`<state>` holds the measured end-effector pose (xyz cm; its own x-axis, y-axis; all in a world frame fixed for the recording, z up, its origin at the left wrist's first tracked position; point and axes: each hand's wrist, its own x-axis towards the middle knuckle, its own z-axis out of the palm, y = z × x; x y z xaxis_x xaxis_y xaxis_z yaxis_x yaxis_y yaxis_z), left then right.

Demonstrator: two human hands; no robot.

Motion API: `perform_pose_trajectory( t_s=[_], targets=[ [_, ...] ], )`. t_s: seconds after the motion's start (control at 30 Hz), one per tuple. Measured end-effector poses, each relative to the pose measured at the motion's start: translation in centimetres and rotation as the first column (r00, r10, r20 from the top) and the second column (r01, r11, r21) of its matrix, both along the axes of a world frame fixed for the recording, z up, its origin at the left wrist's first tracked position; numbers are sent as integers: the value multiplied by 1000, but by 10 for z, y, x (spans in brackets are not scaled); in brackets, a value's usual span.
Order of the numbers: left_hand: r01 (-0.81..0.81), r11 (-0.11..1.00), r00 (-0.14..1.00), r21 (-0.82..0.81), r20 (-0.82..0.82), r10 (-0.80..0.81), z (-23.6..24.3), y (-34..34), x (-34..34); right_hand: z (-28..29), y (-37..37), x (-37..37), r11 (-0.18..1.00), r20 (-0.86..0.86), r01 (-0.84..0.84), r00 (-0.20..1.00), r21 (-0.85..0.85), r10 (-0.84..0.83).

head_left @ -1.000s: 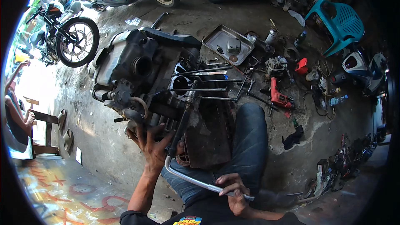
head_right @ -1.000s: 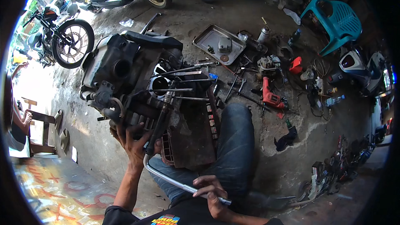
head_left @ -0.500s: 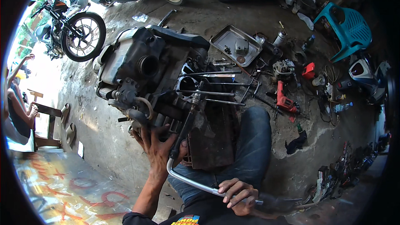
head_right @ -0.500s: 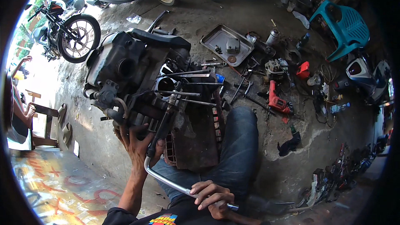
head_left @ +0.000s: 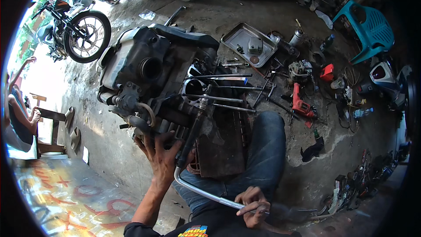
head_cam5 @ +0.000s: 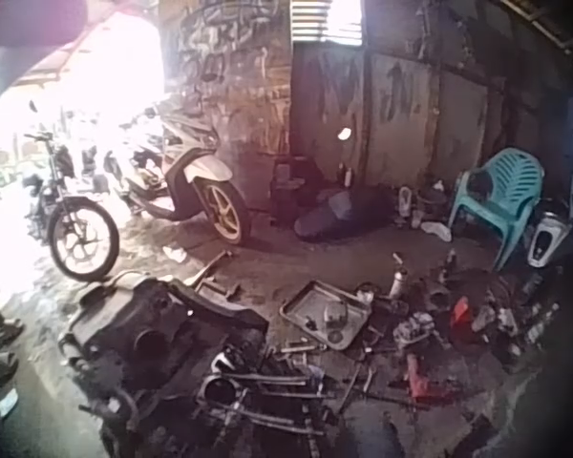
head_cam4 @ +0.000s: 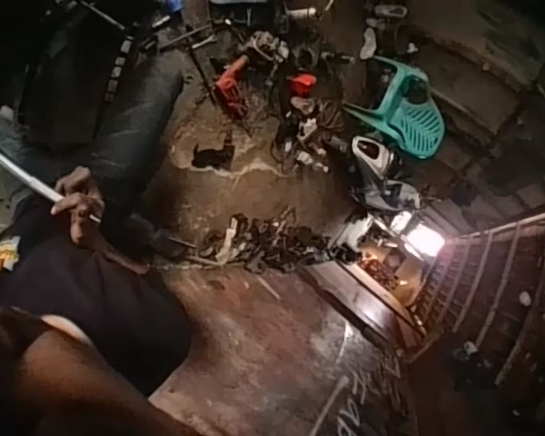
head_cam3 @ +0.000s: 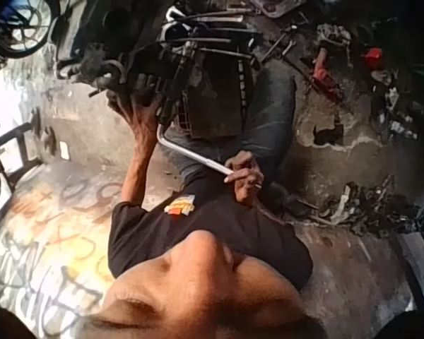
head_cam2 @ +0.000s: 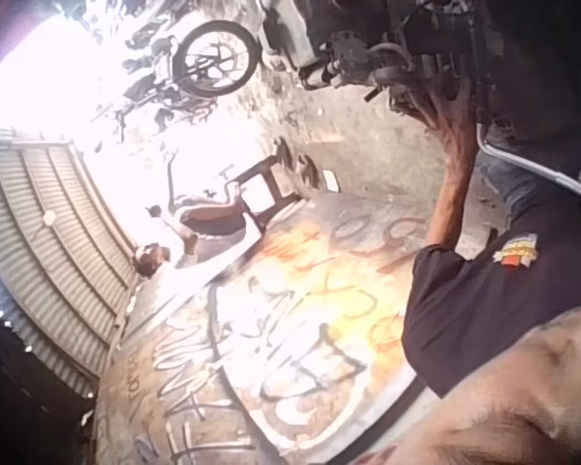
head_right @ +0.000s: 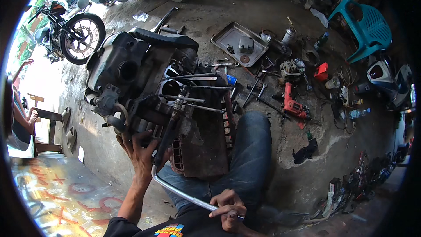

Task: Cleaning and disassembling components of a motorcycle engine using a spray cleaner and socket wrench.

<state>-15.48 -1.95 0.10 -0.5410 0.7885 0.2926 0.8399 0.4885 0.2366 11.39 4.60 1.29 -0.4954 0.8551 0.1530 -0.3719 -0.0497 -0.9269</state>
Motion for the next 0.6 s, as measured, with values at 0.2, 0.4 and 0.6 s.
perform_pose_trajectory(
  t_s=[0.2,0.4,0.6],
  targets=[
    [97,984,995,-150,6,-97,17,-7,-4,-1,-6,29,922,8,-209,975,-326,224],
    [206,977,978,-59,-9,-207,39,-30,-15,5,-1,29,873,-127,-274,962,-402,244],
    [379,903,874,204,241,-421,25,-55,-2,1,-3,36,829,-145,-296,955,-475,258]
  ],
)
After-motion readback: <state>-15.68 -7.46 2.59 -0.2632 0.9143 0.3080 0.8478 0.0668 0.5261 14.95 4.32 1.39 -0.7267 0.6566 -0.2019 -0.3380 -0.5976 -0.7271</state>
